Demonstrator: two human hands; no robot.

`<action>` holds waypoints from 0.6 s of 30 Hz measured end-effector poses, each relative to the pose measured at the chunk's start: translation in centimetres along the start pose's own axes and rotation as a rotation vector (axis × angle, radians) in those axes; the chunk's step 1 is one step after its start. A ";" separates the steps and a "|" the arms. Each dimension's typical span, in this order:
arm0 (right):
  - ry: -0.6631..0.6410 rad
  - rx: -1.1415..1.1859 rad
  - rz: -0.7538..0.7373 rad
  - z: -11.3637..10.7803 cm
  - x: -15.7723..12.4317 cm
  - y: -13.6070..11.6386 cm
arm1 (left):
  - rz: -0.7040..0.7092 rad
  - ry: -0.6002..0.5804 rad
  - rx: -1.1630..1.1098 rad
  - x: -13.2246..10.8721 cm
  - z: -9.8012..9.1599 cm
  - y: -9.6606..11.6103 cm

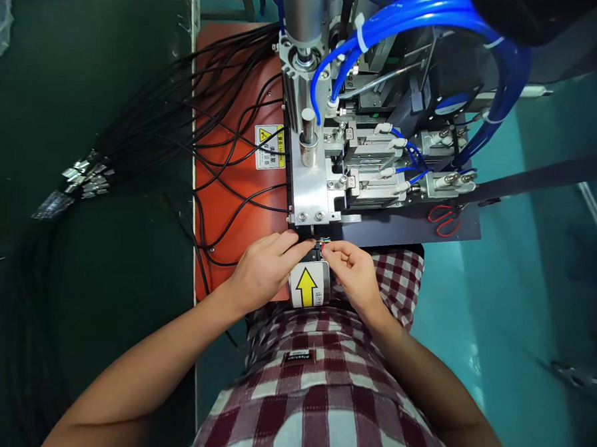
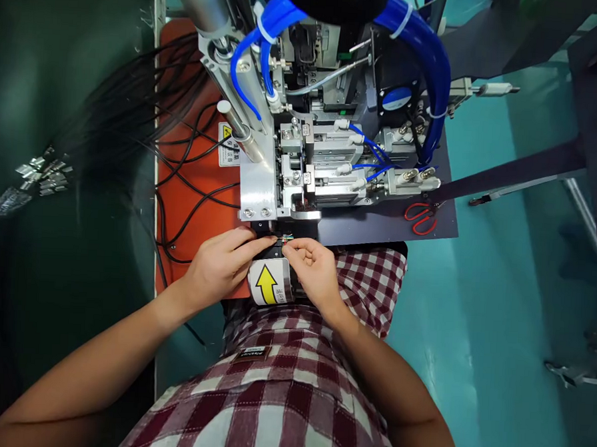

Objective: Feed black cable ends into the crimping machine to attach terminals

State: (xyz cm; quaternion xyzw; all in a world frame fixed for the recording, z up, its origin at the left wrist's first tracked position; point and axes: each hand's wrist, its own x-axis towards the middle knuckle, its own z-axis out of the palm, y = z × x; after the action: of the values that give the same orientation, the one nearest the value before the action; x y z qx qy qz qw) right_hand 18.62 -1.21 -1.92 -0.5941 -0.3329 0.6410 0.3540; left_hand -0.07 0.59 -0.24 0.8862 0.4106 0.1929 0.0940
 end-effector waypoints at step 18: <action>-0.049 -0.155 -0.211 -0.5 1.3 0.8 | 0.010 0.011 0.033 0.1 0.1 0.0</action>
State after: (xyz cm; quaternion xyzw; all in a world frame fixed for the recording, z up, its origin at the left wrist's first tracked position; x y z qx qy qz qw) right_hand 19.06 -0.55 -3.32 -0.5657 -0.4504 0.5869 0.3643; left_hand 0.00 0.63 -0.30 0.8885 0.4099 0.1917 0.0763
